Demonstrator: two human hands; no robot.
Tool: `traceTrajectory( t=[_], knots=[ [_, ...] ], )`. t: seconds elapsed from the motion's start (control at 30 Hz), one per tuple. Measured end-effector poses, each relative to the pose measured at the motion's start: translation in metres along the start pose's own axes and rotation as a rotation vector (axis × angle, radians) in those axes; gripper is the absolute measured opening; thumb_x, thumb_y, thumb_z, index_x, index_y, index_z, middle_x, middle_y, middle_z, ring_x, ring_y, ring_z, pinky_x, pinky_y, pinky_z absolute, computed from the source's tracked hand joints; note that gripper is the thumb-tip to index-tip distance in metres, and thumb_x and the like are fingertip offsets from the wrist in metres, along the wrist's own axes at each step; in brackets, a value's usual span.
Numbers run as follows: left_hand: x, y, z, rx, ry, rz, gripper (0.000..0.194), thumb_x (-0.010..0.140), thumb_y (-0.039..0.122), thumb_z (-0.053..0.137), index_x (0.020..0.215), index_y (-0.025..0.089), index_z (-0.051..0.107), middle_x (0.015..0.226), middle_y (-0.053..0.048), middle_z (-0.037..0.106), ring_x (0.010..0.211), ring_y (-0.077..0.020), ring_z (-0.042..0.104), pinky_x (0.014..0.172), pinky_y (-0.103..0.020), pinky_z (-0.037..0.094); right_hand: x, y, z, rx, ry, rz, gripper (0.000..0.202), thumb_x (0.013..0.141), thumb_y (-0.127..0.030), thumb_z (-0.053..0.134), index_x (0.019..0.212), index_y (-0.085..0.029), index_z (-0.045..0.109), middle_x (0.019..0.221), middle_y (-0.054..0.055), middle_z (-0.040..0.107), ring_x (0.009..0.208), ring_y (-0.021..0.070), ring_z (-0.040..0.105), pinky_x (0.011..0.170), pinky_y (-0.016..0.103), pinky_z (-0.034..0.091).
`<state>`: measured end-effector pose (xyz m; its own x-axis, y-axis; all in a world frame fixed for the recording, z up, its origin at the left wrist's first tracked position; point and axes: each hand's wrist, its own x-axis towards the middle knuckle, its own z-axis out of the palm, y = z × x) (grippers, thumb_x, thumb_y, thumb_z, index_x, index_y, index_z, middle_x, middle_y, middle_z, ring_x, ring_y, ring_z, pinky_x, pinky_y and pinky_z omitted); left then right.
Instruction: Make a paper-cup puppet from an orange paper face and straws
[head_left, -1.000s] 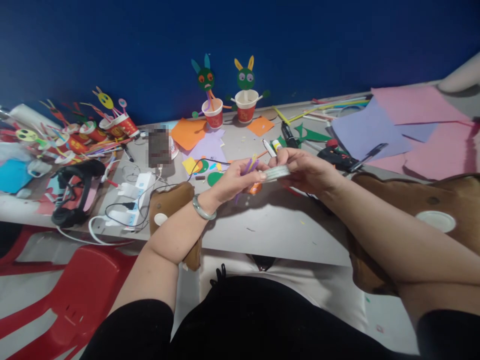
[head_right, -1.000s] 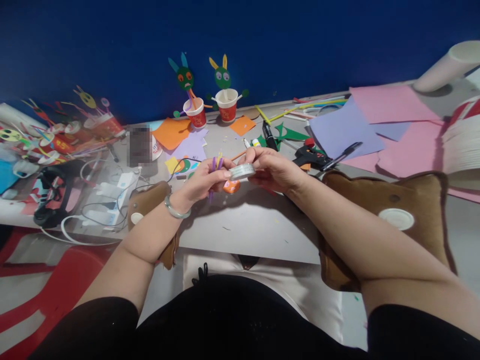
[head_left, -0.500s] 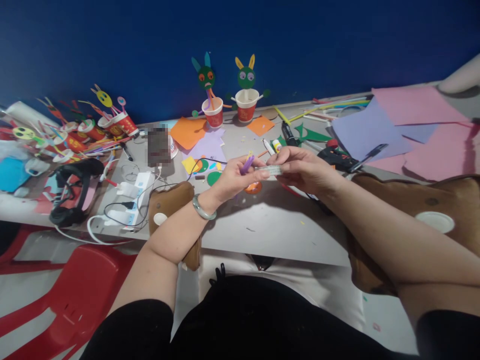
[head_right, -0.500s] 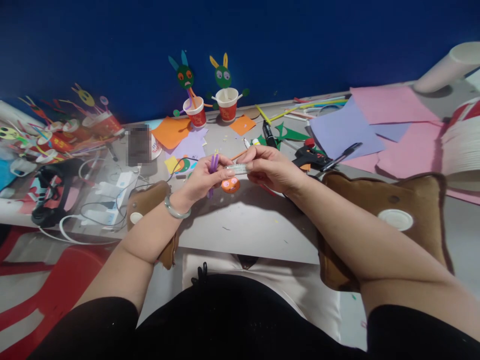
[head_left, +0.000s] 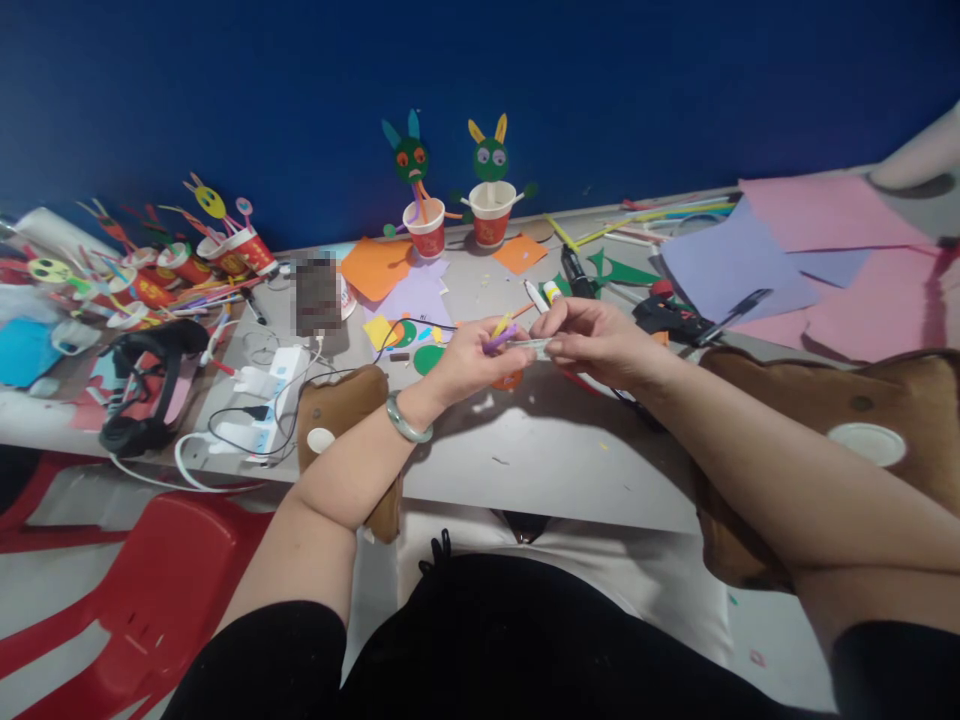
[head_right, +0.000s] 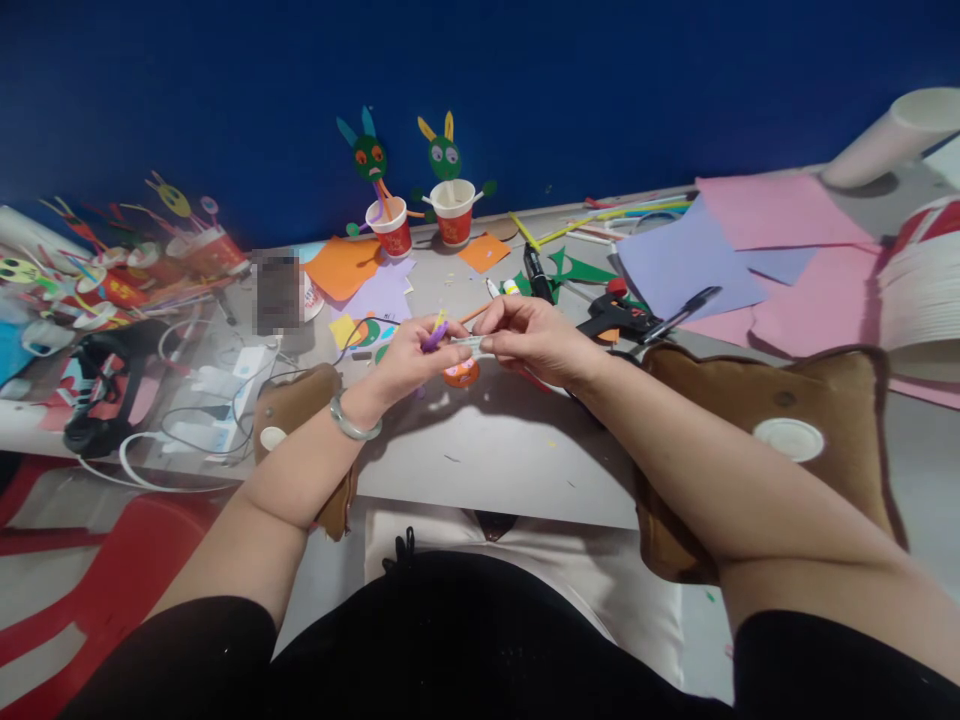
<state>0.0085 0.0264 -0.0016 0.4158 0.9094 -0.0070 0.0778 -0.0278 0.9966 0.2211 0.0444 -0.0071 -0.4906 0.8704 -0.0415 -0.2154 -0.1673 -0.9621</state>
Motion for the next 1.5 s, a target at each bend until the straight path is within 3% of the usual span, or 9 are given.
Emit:
traceTrajectory(
  t=[0.17, 0.43, 0.57, 0.7, 0.77, 0.97, 1.23, 1.4, 1.5],
  knots=[
    [0.001, -0.004, 0.003, 0.179, 0.045, 0.017, 0.024, 0.074, 0.032, 0.079, 0.071, 0.020, 0.058, 0.060, 0.009, 0.050, 0.059, -0.0069, 0.041, 0.060, -0.026, 0.030, 0.000, 0.001, 0.004, -0.166, 0.044, 0.003, 0.044, 0.065, -0.036, 0.107, 0.073, -0.018, 0.068, 0.071, -0.003, 0.064, 0.049, 0.0052, 0.051, 0.040, 0.020, 0.039],
    [-0.001, 0.005, 0.002, -0.079, 0.056, -0.139, 0.037, 0.065, 0.043, 0.089, 0.077, 0.021, 0.062, 0.053, 0.012, 0.044, 0.051, -0.0049, 0.034, 0.054, -0.025, 0.025, -0.001, 0.001, 0.005, -0.031, 0.087, -0.013, 0.026, 0.066, -0.019, 0.095, 0.075, -0.019, 0.071, 0.077, -0.001, 0.074, 0.042, 0.0046, 0.048, 0.037, 0.022, 0.036],
    [-0.004, 0.009, 0.003, -0.209, 0.051, -0.158, 0.047, 0.063, 0.052, 0.092, 0.078, 0.021, 0.061, 0.053, 0.011, 0.044, 0.048, -0.0040, 0.033, 0.050, -0.025, 0.022, 0.002, 0.003, -0.003, 0.046, 0.021, -0.076, 0.033, 0.068, -0.030, 0.101, 0.083, -0.019, 0.074, 0.089, 0.003, 0.079, 0.049, 0.0073, 0.054, 0.040, 0.023, 0.042],
    [-0.004, 0.009, 0.004, -0.310, 0.046, -0.181, 0.047, 0.062, 0.052, 0.091, 0.078, 0.022, 0.059, 0.054, 0.011, 0.045, 0.045, -0.0028, 0.031, 0.048, -0.024, 0.017, 0.002, 0.004, -0.006, -0.016, -0.063, -0.139, 0.047, 0.066, -0.041, 0.108, 0.098, -0.021, 0.080, 0.092, 0.004, 0.079, 0.064, 0.0120, 0.064, 0.051, 0.024, 0.053],
    [-0.004, 0.008, 0.004, -0.350, 0.044, -0.175, 0.044, 0.064, 0.049, 0.090, 0.079, 0.022, 0.058, 0.055, 0.011, 0.046, 0.045, -0.0030, 0.032, 0.048, -0.024, 0.017, 0.001, 0.005, -0.003, -0.053, -0.077, -0.162, 0.048, 0.065, -0.041, 0.110, 0.096, -0.021, 0.079, 0.090, 0.003, 0.078, 0.068, 0.0133, 0.067, 0.056, 0.025, 0.057],
    [-0.005, 0.007, 0.004, -0.354, 0.025, -0.143, 0.040, 0.066, 0.047, 0.087, 0.079, 0.022, 0.059, 0.056, 0.011, 0.044, 0.045, -0.0031, 0.032, 0.048, -0.023, 0.018, 0.000, 0.006, 0.010, -0.125, 0.063, -0.302, 0.051, 0.068, -0.055, 0.108, 0.081, -0.021, 0.072, 0.085, 0.004, 0.077, 0.062, 0.0130, 0.065, 0.051, 0.026, 0.057],
    [-0.006, 0.013, 0.003, -0.376, 0.034, -0.175, 0.044, 0.068, 0.053, 0.087, 0.076, 0.023, 0.056, 0.055, 0.013, 0.028, 0.045, -0.0027, 0.021, 0.049, -0.025, 0.010, -0.006, 0.011, 0.012, -0.315, 0.163, -0.430, 0.037, 0.077, -0.046, 0.104, 0.088, -0.022, 0.078, 0.086, 0.002, 0.076, 0.066, 0.0144, 0.067, 0.058, 0.029, 0.060],
    [-0.007, 0.015, 0.003, -0.336, 0.021, -0.195, 0.047, 0.067, 0.053, 0.088, 0.078, 0.024, 0.054, 0.059, 0.012, 0.034, 0.047, -0.0025, 0.024, 0.050, -0.026, 0.013, -0.007, 0.008, 0.012, -0.300, 0.132, -0.398, 0.035, 0.078, -0.040, 0.103, 0.089, -0.022, 0.076, 0.085, 0.003, 0.074, 0.067, 0.0145, 0.067, 0.060, 0.030, 0.062],
    [-0.006, 0.016, 0.003, -0.315, 0.023, -0.195, 0.044, 0.067, 0.052, 0.085, 0.078, 0.024, 0.052, 0.058, 0.012, 0.035, 0.047, -0.0030, 0.026, 0.050, -0.026, 0.013, -0.008, 0.005, 0.014, -0.273, 0.119, -0.351, 0.041, 0.076, -0.049, 0.104, 0.088, -0.023, 0.074, 0.085, 0.003, 0.073, 0.065, 0.0149, 0.067, 0.061, 0.032, 0.066]
  ],
)
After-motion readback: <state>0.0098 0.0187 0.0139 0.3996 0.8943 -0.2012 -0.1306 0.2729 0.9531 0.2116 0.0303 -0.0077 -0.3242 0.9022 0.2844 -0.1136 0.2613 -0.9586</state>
